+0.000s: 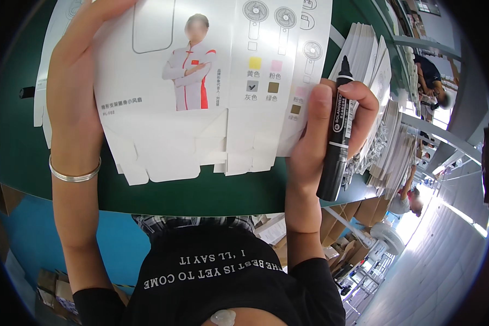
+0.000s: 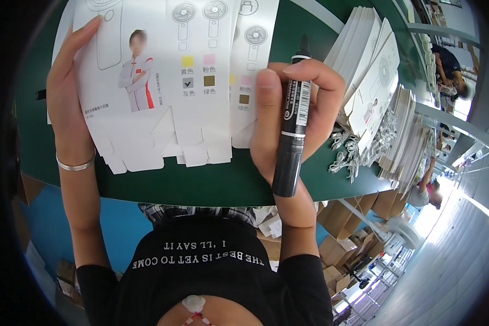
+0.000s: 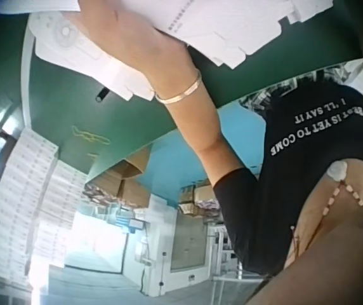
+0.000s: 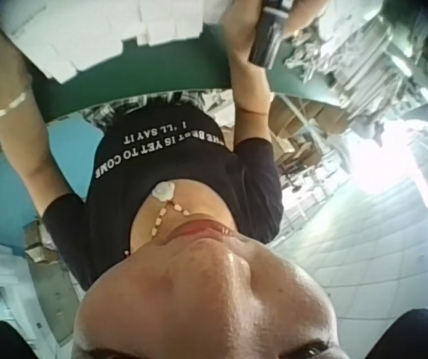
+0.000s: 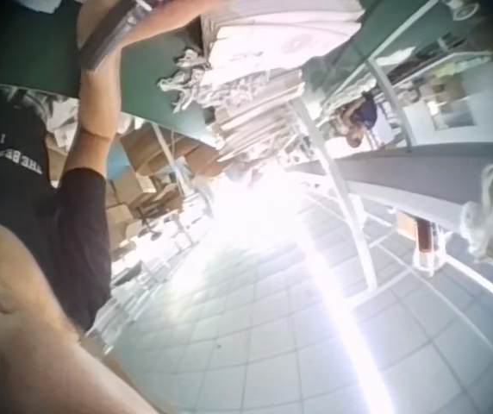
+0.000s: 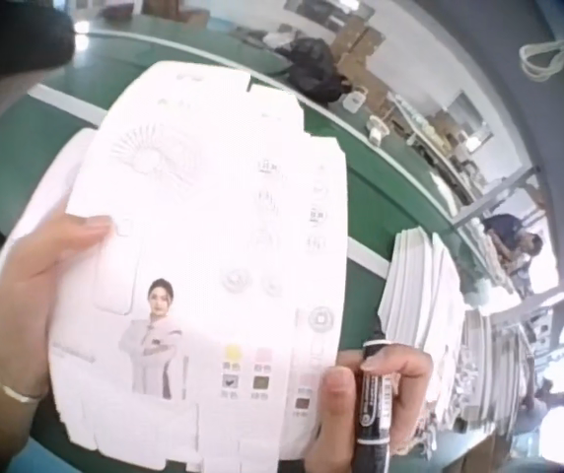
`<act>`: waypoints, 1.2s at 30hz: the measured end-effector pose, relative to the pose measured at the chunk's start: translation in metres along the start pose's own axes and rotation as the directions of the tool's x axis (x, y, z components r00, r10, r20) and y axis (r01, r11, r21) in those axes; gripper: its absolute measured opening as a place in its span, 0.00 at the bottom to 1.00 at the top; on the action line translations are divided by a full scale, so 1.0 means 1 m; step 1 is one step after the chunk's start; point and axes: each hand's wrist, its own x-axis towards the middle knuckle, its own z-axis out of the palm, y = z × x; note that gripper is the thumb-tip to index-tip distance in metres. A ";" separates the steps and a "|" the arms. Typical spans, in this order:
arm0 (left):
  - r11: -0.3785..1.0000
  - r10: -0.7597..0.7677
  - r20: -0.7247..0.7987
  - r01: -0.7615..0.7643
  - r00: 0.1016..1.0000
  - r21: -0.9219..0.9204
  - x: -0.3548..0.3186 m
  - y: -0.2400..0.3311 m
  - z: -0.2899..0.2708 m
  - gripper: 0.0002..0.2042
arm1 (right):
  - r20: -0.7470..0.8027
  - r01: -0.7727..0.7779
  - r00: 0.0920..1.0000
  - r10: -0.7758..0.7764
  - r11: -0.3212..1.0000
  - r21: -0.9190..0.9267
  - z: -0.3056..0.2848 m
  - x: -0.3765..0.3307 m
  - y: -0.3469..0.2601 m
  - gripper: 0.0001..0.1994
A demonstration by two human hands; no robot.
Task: Mark product color variants on fan packaging boxes using a black marker pen.
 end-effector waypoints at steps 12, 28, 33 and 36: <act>0.976 0.180 0.154 -0.157 0.971 -0.152 0.004 0.022 0.039 0.29 | -0.017 -0.062 0.998 0.061 0.995 -0.074 -0.020 0.013 0.017 0.23; 0.982 0.185 0.171 -0.188 0.968 0.002 0.004 0.017 0.061 0.34 | 0.123 -0.260 0.960 0.252 0.964 0.059 -0.016 0.000 0.020 0.05; 0.977 0.212 0.267 -0.201 0.940 -0.070 0.006 0.016 0.053 0.34 | 0.121 -0.254 0.960 0.251 0.967 0.008 -0.016 -0.001 0.020 0.05; 0.973 0.232 0.271 -0.217 0.934 -0.085 0.007 0.013 0.052 0.33 | 0.026 -0.168 0.986 0.167 0.984 0.056 -0.016 0.001 0.025 0.05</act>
